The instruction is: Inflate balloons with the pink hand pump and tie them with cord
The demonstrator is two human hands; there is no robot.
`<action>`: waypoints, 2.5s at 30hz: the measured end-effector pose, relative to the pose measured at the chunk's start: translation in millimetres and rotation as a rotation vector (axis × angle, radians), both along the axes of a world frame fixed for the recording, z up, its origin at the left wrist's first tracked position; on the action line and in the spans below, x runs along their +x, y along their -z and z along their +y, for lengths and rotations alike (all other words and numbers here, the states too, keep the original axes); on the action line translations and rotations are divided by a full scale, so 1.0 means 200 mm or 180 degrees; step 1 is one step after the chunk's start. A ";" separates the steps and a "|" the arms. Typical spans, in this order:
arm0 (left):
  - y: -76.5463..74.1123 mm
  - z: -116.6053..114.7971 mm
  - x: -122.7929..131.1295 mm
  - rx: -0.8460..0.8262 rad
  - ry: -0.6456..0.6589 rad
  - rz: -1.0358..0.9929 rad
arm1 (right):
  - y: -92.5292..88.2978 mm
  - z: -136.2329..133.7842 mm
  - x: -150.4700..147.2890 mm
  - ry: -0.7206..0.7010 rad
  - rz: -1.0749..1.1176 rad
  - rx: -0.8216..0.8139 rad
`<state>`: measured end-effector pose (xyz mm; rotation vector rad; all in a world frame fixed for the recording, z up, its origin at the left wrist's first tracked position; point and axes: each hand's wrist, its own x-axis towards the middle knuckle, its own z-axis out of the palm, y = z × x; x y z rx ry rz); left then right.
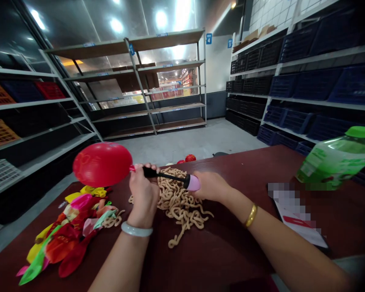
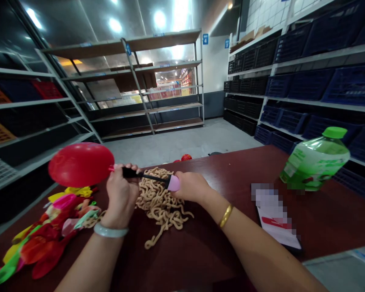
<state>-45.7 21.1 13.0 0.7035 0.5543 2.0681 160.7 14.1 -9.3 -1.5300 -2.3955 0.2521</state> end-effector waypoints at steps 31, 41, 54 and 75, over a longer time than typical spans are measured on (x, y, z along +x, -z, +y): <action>0.05 0.01 0.08 -0.0140 0.0132 -0.0291 | -0.02 -0.01 -0.01 0.0182 -0.0339 0.0059; 0.09 0.08 -0.04 -0.0117 -0.0173 -0.0762 | 0.01 0.05 0.10 0.0105 -0.0727 0.0207; 0.19 -0.09 0.36 -0.0332 0.0676 -0.0607 | 0.00 -0.03 -0.02 0.0181 -0.0423 0.0122; 0.04 0.04 -0.02 -0.0095 0.0057 -0.0605 | -0.03 0.05 0.14 0.0041 -0.0386 0.0200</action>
